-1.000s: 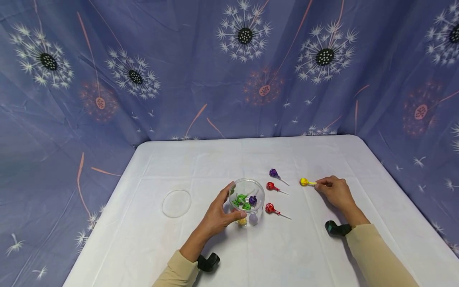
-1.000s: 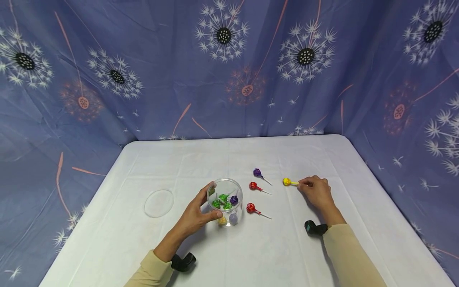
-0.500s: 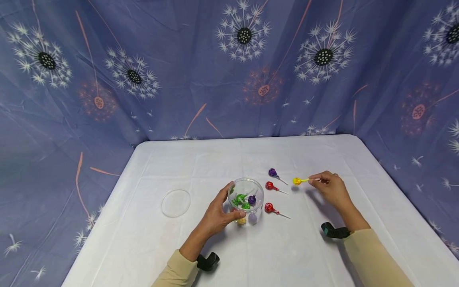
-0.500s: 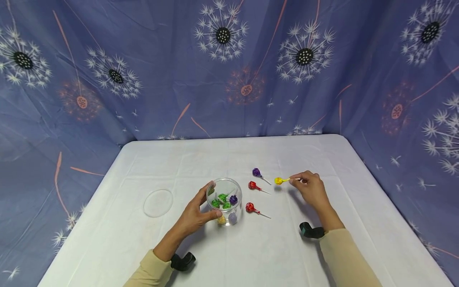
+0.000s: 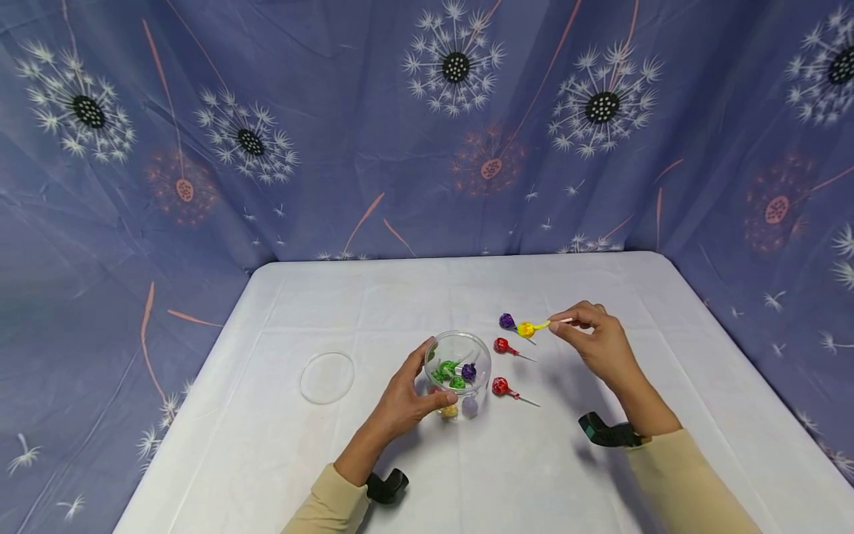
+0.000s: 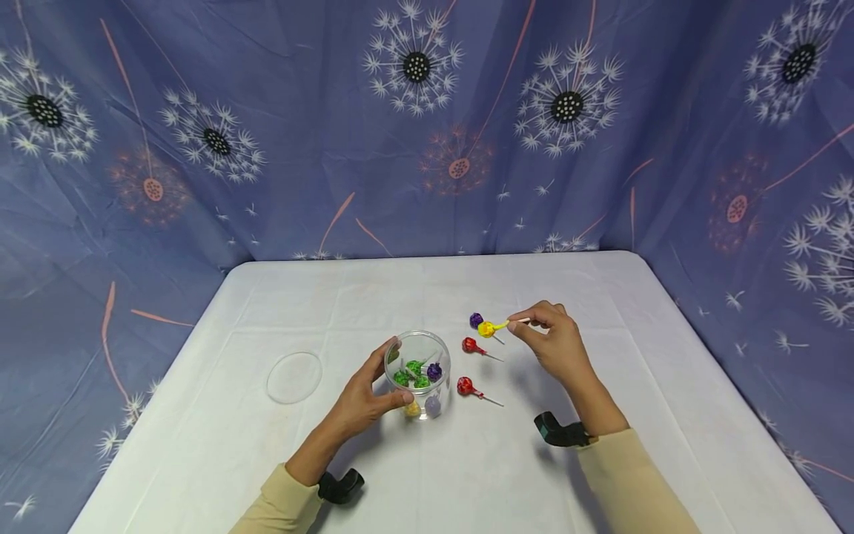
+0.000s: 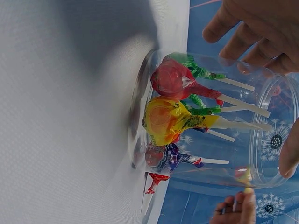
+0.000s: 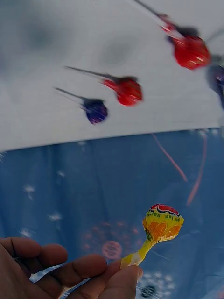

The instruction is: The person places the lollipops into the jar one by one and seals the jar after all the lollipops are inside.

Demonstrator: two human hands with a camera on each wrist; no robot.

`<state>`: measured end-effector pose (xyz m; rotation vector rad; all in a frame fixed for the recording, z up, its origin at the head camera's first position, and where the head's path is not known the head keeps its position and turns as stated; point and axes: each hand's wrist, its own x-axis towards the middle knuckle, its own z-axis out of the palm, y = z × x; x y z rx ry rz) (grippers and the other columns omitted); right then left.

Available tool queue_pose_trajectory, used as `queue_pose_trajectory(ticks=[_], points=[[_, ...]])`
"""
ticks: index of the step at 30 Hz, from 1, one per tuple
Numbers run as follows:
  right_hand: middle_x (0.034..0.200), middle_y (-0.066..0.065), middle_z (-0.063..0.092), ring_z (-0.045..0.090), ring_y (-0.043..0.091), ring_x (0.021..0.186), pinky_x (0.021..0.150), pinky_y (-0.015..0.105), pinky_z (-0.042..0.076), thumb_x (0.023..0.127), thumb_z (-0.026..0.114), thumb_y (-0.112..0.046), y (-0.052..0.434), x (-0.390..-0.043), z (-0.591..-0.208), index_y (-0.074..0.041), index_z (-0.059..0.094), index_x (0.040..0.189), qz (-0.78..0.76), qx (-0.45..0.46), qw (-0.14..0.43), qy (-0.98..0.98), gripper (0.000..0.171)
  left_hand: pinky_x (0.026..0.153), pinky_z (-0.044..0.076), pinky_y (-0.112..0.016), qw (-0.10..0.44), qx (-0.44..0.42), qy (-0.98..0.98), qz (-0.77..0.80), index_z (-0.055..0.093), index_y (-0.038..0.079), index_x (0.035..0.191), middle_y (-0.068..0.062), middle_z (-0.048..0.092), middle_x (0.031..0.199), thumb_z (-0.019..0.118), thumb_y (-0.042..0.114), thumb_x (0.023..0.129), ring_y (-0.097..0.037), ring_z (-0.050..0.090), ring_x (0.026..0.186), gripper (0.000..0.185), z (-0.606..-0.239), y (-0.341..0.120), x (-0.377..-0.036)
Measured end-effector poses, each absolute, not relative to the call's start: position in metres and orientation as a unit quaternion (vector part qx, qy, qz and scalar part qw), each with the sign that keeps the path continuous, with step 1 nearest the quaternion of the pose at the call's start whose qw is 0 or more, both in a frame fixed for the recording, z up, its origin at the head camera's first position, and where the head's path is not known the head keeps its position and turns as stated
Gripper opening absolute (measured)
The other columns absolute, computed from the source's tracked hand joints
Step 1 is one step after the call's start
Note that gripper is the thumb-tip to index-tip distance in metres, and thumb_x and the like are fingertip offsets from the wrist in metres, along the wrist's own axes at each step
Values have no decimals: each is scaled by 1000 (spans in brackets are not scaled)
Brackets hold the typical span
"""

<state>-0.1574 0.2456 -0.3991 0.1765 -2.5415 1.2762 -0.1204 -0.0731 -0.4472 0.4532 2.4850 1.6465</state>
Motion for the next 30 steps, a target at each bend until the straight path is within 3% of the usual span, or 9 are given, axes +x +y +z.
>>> queue_pose_trajectory(ticks=[6,15,21,30], points=[[85,-12,62,43,4,91,81,29,35,86,69,-26,227,-153,-387,-11,75,95,457,83,146,-874,17,112,27,-59,63,148,823,545,24,29,149,-6,32,154,78,43,74,-31,30,142,94,-448,-73,-121],[83,-9,63,42,4,87,78,19,33,82,72,-8,198,-148,-371,-11,75,89,476,137,159,-854,8,112,28,-59,66,148,822,547,23,30,149,-6,31,154,77,43,74,-31,29,142,93,-448,-74,-121],[88,0,64,42,8,89,77,24,33,82,72,-8,180,-148,-372,-13,75,89,491,167,135,-844,9,112,27,-60,72,143,821,548,24,31,149,-5,30,155,77,44,74,-31,28,143,93,-448,-74,-121],[84,-8,61,43,8,86,72,29,41,83,73,-15,154,-142,-377,-20,74,86,463,222,106,-851,6,113,26,-58,71,150,816,553,23,31,149,-3,31,154,77,42,75,-29,28,143,92,-448,-74,-121]])
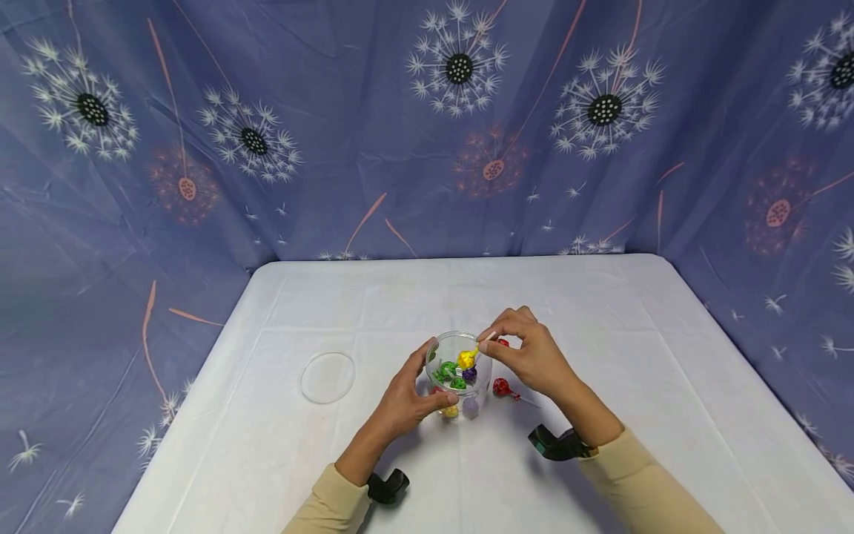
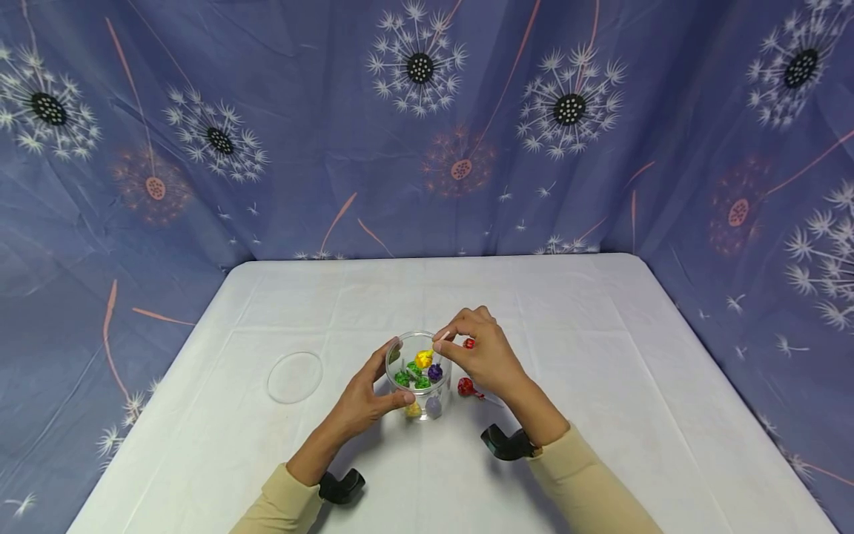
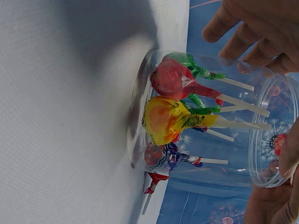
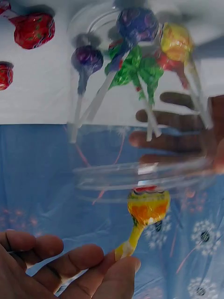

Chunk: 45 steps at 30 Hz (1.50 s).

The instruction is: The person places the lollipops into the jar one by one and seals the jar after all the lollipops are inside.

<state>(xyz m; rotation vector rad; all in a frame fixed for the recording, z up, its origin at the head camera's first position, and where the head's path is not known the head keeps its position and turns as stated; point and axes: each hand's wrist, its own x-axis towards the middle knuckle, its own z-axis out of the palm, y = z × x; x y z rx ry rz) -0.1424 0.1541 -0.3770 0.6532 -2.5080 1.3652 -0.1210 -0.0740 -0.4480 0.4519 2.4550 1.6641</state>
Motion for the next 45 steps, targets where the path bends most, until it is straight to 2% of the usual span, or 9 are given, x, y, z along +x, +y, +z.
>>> queue_pose_trajectory(ticks=[9,22,26,35,45], points=[[84,-13,61,39,7,84,80,34,29,79,75,-17,137,-139,-387,-25,71,77,365,288,133,-875,10,112,25,-60,74,153,811,560,24,33,148,-3,30,154,77,38,77,-29,27,143,89,-450,-75,-122],[77,-10,60,41,9,83,75,32,28,72,81,-22,126,-135,-392,-20,71,69,282,304,189,-890,11,112,27,-60,74,150,812,559,23,33,149,-2,34,152,78,42,75,-29,30,142,92,-449,-75,-121],[77,-10,60,42,9,83,75,32,28,72,81,-22,127,-135,-392,-20,74,74,282,312,197,-886,8,112,27,-59,73,153,811,559,23,32,149,-2,33,153,77,41,76,-29,30,142,91,-449,-75,-121],[82,-6,60,38,9,82,75,32,26,75,79,-20,140,-134,-381,-20,73,87,322,292,205,-877,14,112,28,-59,68,159,816,552,24,32,148,-4,31,154,77,39,77,-29,29,142,89,-451,-75,-122],[86,-4,62,41,11,87,80,35,29,71,81,-13,168,-135,-376,-15,73,90,358,239,245,-869,21,111,28,-60,63,151,822,546,24,31,149,-7,31,154,77,44,74,-33,31,141,93,-448,-74,-121]])
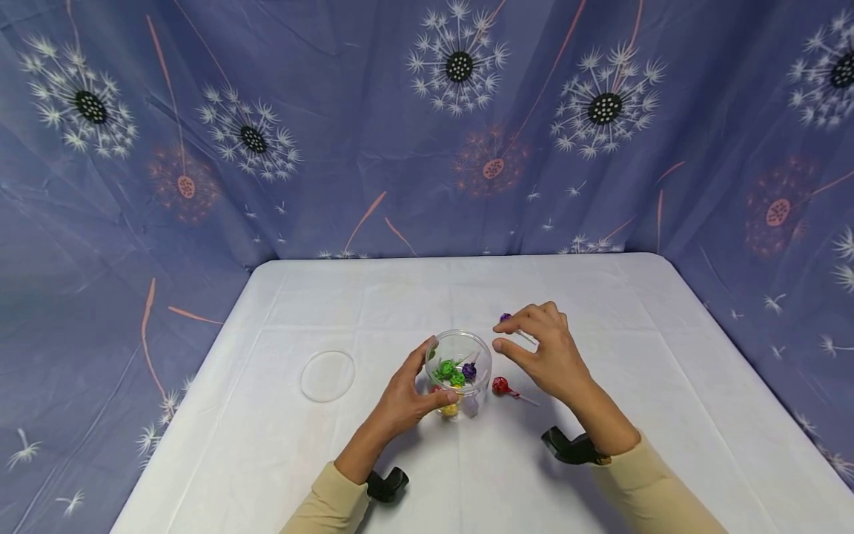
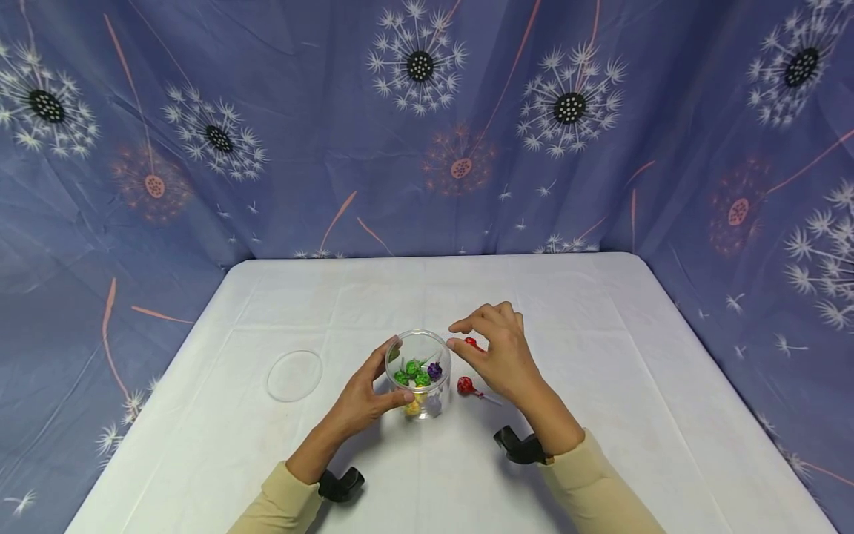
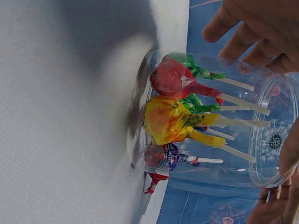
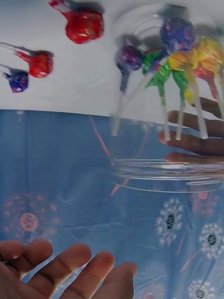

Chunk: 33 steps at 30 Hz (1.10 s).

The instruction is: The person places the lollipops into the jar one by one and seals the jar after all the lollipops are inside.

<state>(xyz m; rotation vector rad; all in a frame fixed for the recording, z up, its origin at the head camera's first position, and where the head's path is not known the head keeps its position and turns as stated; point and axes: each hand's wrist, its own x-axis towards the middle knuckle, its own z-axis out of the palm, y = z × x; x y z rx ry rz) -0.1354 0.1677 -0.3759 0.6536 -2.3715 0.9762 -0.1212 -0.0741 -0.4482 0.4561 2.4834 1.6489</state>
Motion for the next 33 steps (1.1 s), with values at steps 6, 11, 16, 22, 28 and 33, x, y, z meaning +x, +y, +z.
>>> queue_pose_trajectory(ticks=[6,11,16,22,28,33], points=[[89,-2,65,42,11,89,79,34,30,70,82,-11,183,-130,-385,-13,73,93,361,200,247,-876,25,110,30,-59,64,148,826,541,24,33,149,-7,30,154,77,45,74,-35,31,141,92,-447,-74,-121],[94,1,67,43,13,92,78,34,30,73,80,-12,191,-123,-398,-13,72,97,365,146,221,-892,26,110,31,-59,63,146,828,537,25,35,148,-8,33,153,77,45,74,-37,33,139,91,-447,-74,-121],[94,4,67,44,16,93,78,33,31,74,79,-12,198,-119,-414,-12,71,101,367,107,195,-903,28,111,30,-59,63,148,828,537,25,33,148,-8,33,153,77,44,74,-37,33,139,92,-448,-74,-121],[89,4,67,46,17,88,73,29,31,73,80,-12,204,-116,-437,-11,72,100,363,92,174,-911,29,111,30,-58,62,149,828,537,25,33,148,-8,33,153,78,44,74,-36,33,139,92,-448,-73,-121],[87,4,67,49,20,85,73,29,34,73,79,-14,208,-114,-454,-9,73,98,366,74,130,-918,26,111,30,-59,64,150,827,538,24,33,149,-8,34,153,78,44,73,-36,33,139,93,-448,-73,-121],[87,2,67,51,20,85,74,30,36,74,79,-17,209,-114,-463,-11,73,95,361,60,103,-925,23,111,30,-59,64,149,827,538,25,34,148,-7,32,153,77,44,73,-36,33,139,92,-448,-73,-121]])
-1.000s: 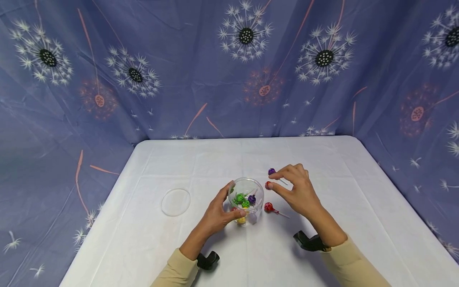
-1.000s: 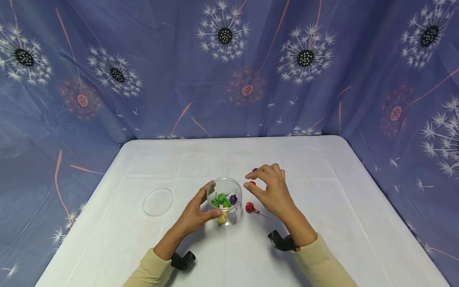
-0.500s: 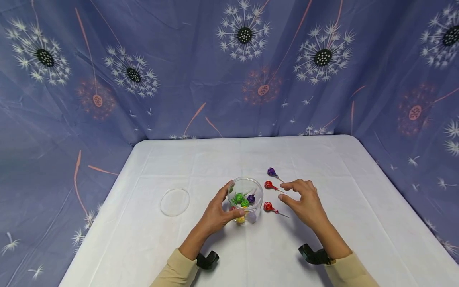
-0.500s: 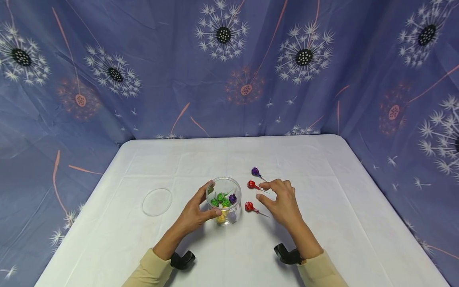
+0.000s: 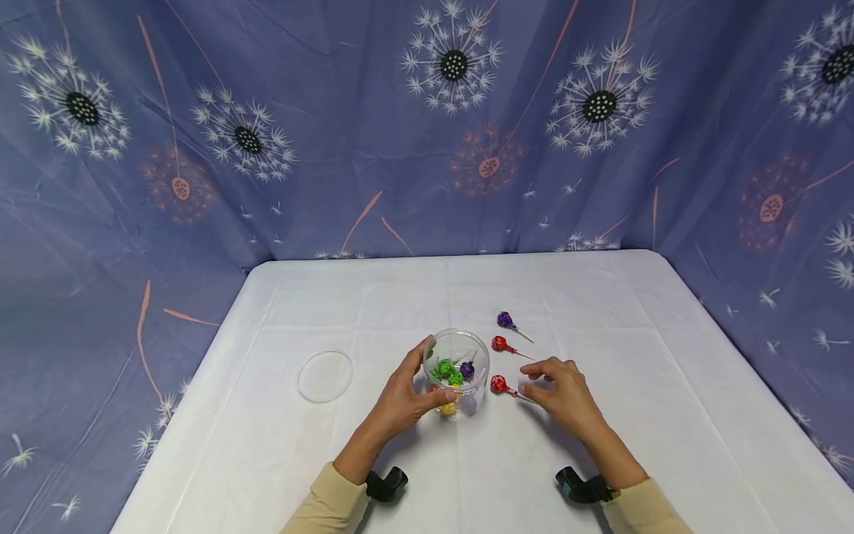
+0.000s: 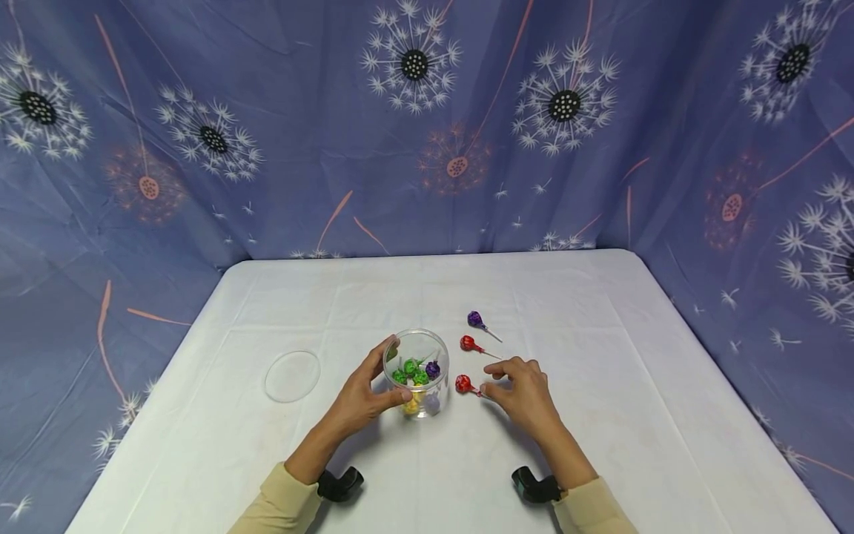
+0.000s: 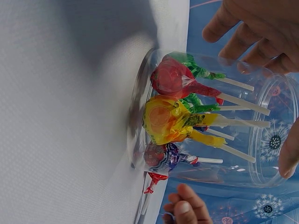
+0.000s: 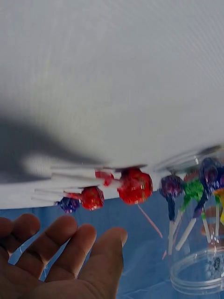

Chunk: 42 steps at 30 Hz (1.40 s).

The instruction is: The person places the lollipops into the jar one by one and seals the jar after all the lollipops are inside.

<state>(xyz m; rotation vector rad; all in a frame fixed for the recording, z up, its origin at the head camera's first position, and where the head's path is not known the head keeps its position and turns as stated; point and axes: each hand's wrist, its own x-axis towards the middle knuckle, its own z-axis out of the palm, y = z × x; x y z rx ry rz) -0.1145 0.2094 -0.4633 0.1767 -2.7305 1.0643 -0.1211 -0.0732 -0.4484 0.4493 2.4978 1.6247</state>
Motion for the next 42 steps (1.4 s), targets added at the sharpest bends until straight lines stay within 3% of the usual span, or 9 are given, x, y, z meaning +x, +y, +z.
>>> queue_pose_trajectory(ticks=[13,42], points=[[82,-2,64,46,13,79,69,26,33,72,79,-15,211,-115,-479,-15,74,89,336,39,45,-940,18,111,30,-57,64,151,827,537,25,33,149,-6,31,154,77,44,74,-34,32,140,92,-448,-73,-121],[74,-6,56,39,13,73,69,29,26,73,77,-10,209,-116,-495,-19,73,78,328,52,84,-939,12,113,28,-56,58,152,821,547,25,29,149,-5,29,155,78,41,74,-30,29,143,92,-449,-72,-120]])
